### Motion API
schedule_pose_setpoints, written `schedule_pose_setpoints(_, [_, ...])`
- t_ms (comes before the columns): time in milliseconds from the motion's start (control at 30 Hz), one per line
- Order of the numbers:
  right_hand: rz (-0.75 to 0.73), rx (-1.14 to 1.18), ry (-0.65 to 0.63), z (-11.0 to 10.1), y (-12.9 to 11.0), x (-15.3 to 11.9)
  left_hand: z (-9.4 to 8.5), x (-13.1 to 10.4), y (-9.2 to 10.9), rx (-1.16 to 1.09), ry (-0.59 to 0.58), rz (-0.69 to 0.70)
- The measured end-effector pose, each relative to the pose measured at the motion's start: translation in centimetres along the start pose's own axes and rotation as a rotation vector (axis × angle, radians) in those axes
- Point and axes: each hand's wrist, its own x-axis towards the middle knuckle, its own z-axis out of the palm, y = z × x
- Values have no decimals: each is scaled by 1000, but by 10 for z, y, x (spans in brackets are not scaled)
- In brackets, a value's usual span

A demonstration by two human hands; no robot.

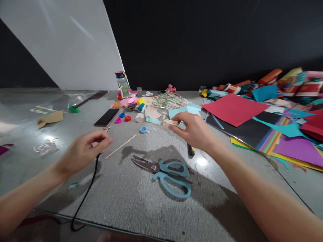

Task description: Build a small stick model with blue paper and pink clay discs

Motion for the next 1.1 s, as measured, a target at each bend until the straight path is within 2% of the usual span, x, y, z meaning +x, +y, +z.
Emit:
schedule_pose_setpoints(67, [-22,-12,35,3,-1,-1,21,18,8,-143,-27,-24])
schedule_pose_setpoints(133, [-46,-16,61,7,-5,-2,44,28,19,-750,-114,-325])
schedule_pose_setpoints(167, [-57,-16,70,9,-7,-3,56,30,25,-859,-152,-368])
schedule_pose_setpoints(267, [-88,-25,79,16,-13,-6,87,31,42,-1051,-165,-418])
schedule_pose_setpoints(367, [-126,-37,76,22,-17,-7,105,31,50,-1191,-65,-447])
schedule_pose_setpoints(500, [-178,-48,57,26,-19,-8,114,36,48,-1281,78,-492])
schedule_pose_setpoints(667, [-203,-52,33,29,-21,-9,117,36,45,-1334,173,-547])
schedule_pose_setpoints(967, [-225,-81,36,34,-22,-11,119,32,44,-1368,196,-581])
schedule_pose_setpoints(1100, [-181,-57,9,37,-23,-12,121,33,39,-1352,179,-591])
